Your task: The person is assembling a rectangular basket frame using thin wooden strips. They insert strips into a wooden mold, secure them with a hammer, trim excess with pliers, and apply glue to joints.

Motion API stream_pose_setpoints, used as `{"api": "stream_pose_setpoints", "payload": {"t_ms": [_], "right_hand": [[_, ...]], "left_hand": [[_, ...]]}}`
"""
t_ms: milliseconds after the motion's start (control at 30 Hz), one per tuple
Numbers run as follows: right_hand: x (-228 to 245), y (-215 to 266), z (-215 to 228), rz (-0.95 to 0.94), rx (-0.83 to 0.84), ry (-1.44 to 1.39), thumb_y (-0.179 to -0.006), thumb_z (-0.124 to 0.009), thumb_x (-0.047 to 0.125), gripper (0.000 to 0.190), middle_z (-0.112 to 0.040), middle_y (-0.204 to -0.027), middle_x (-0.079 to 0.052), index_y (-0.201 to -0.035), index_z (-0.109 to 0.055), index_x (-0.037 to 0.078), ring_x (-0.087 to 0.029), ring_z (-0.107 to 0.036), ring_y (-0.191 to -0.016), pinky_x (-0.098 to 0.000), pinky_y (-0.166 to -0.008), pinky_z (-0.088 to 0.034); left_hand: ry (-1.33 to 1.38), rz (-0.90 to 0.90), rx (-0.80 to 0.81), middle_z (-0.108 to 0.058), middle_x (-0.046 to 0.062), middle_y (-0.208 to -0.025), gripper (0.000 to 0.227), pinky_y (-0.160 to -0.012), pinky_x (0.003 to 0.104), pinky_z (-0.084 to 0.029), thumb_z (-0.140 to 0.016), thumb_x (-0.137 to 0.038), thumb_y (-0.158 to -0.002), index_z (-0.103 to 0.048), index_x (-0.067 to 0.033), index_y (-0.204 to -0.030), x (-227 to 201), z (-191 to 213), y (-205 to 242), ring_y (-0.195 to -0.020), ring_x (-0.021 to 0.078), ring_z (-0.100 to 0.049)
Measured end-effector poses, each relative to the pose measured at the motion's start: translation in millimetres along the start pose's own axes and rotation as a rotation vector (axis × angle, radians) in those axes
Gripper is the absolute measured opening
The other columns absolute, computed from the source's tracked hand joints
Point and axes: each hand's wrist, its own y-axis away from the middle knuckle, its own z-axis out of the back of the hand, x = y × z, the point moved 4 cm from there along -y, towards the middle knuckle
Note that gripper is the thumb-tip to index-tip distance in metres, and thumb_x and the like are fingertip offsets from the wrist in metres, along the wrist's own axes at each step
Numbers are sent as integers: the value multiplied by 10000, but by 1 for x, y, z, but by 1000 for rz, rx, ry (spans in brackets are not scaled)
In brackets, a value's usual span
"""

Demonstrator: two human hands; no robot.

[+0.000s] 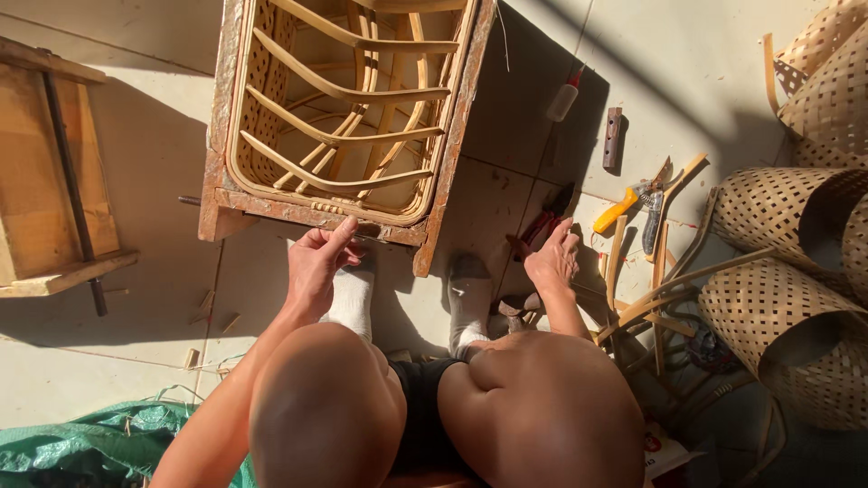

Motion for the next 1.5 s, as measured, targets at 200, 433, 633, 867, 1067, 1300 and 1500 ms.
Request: {"api": "stream_pose_setpoints", "payload": {"t_ms": [200, 433, 633, 867, 1067, 1300, 1500], "right_hand": [[-28, -23, 1, -7, 35, -524, -858, -741, 255, 768, -613, -1112, -231, -1451, -373, -64, -358, -630, -1017, -479, -925, -517], [44, 30, 128, 148, 491, -660, -949, -688, 230, 325, -722, -1096, -114, -1123, -677, -44, -227, -695, -970, -382, -898, -538], [180, 81, 211, 1027, 444, -10, -804, -681, 97, 395, -602, -1372, -187, -1195, -725, 71, -341, -579, -1213, -438, -1023, -457], [257, 83, 203, 1417, 227, 344, -683, -749, 150, 410, -621, -1291, -173, -1091, -763, 113, -347, -568, -1175, -476, -1037, -415], [284, 90, 192, 1483, 268, 393, -699, -777, 224, 398, -628, -1117, -132, -1092, -769, 159, -351, -572, -1075, -484, -964, -430], [310, 96, 193, 1362, 385, 860, -825, -724, 312, 285, -571, -1009, -122, -1080, -734, 185, -285, -570, -952, -423, -787, -437], [319, 104, 196, 1366, 399, 987, -842, -700, 335, 267, -578, -1019, -136, -1055, -735, 178, -280, -571, -937, -410, -778, -432]], "left_hand": [[140, -21, -103, -710, 112, -739, 340, -578, 281, -571, -861, -252, -835, -595, -45, -788, -7, -13, -2, -604, 167, -683], [168, -42, -161, -684, 96, -701, 344, -567, 276, -596, -838, -261, -851, -584, -56, -743, -3, -10, 3, -585, 154, -685], [168, -67, -195, -667, 89, -690, 359, -567, 298, -604, -853, -233, -847, -553, -70, -737, -6, -9, 1, -570, 147, -657], [155, -76, -198, -681, 112, -679, 383, -551, 289, -599, -851, -244, -843, -538, -72, -704, -5, -11, -1, -557, 148, -669], [99, -105, -226, -668, 105, -638, 404, -515, 272, -558, -867, -250, -835, -539, -78, -674, 0, -10, -2, -525, 136, -639], [65, -85, -255, -665, 90, -636, 409, -500, 244, -514, -886, -275, -815, -556, -72, -684, -1, -9, -2, -522, 119, -624], [58, -56, -266, -672, 109, -631, 423, -507, 255, -530, -895, -286, -801, -568, -50, -674, -1, -9, -1, -523, 136, -642]]}}
